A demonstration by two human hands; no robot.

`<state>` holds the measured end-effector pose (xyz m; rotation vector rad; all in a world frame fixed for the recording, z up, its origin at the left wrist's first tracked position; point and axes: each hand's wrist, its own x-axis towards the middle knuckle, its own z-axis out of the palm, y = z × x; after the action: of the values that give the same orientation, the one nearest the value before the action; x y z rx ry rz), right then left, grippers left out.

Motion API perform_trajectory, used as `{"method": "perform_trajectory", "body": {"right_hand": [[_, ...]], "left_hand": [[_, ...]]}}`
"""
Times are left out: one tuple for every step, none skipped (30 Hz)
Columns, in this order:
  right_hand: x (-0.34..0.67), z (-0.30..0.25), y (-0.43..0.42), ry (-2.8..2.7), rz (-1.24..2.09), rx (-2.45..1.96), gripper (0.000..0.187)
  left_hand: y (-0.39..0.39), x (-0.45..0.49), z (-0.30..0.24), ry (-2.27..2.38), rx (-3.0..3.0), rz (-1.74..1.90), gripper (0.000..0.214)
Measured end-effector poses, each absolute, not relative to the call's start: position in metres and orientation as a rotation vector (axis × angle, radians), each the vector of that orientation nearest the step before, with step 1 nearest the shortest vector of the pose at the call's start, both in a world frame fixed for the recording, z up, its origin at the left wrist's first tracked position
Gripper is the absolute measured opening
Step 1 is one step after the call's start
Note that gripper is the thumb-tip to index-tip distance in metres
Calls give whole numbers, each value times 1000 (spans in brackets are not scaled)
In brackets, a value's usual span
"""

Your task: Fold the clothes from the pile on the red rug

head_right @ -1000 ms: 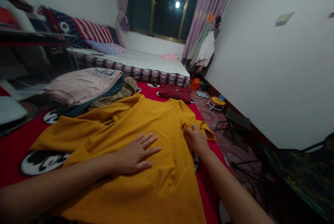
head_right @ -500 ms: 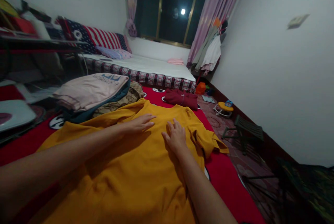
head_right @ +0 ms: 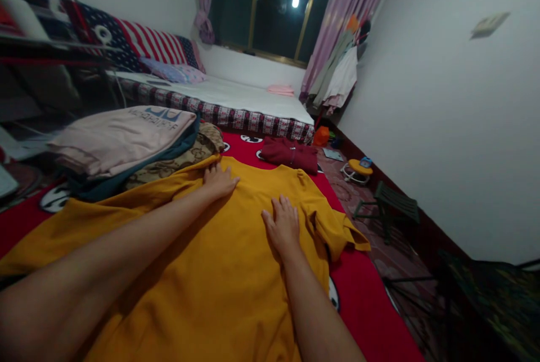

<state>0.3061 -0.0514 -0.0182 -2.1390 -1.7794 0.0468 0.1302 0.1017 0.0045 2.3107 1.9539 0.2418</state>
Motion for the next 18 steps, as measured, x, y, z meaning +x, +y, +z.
{"method": "perform_trajectory", "body": {"right_hand": [[305, -18, -51, -1791, 45, -2153, 50], [305, -18, -51, -1804, 42, -2167, 51], [305, -17, -51, -1819, 37, -2179, 52], [306, -17, -51, -1837, 31, -2186, 52], [308, -16, -51, -1851, 26, -2194, 52], [312, -16, -51, -1857, 24, -2210, 53], [318, -16, -51, -1852, 24, -2236, 54], [325, -16, -50, -1831, 23, -2273, 56], [332, -16, -49, -1798, 19, -2316, 57], [339, -16, -49, -1760, 10, -2359, 59], [345, -17, -48, -1724, -5, -2395, 60], [349, -18, -47, -1699, -23, -2420, 60], [352, -19, -47, -1683, -41, -2437, 60], [354, -19, -46, -1677, -56, -2449, 60], [354, -20, -46, -1676, -69, -2458, 60], [354, -21, -45, -1678, -78, -2464, 60], [352, -21, -45, -1683, -85, -2470, 60], [351, -21, -45, -1691, -93, -2474, 60]], "left_hand": [[97, 135, 0, 1902, 2383, 292, 65], [93, 139, -4, 1831, 2454, 345, 62], [90, 140, -8, 1757, 2509, 394, 60], [88, 140, -12, 1697, 2539, 428, 58], [87, 139, -14, 1665, 2542, 445, 58], [87, 137, -16, 1656, 2531, 447, 57], [88, 136, -16, 1653, 2519, 442, 58], [89, 134, -16, 1647, 2512, 438, 58], [90, 133, -16, 1638, 2509, 434, 58], [91, 132, -15, 1632, 2504, 432, 58], [92, 132, -15, 1632, 2497, 428, 59], [92, 132, -15, 1633, 2490, 418, 60], [92, 132, -15, 1636, 2487, 402, 63], [91, 132, -14, 1635, 2489, 381, 66], [91, 132, -13, 1627, 2497, 354, 70], [90, 132, -12, 1611, 2510, 321, 74], [89, 131, -10, 1590, 2526, 285, 76], [88, 131, -8, 1570, 2536, 244, 77]]}}
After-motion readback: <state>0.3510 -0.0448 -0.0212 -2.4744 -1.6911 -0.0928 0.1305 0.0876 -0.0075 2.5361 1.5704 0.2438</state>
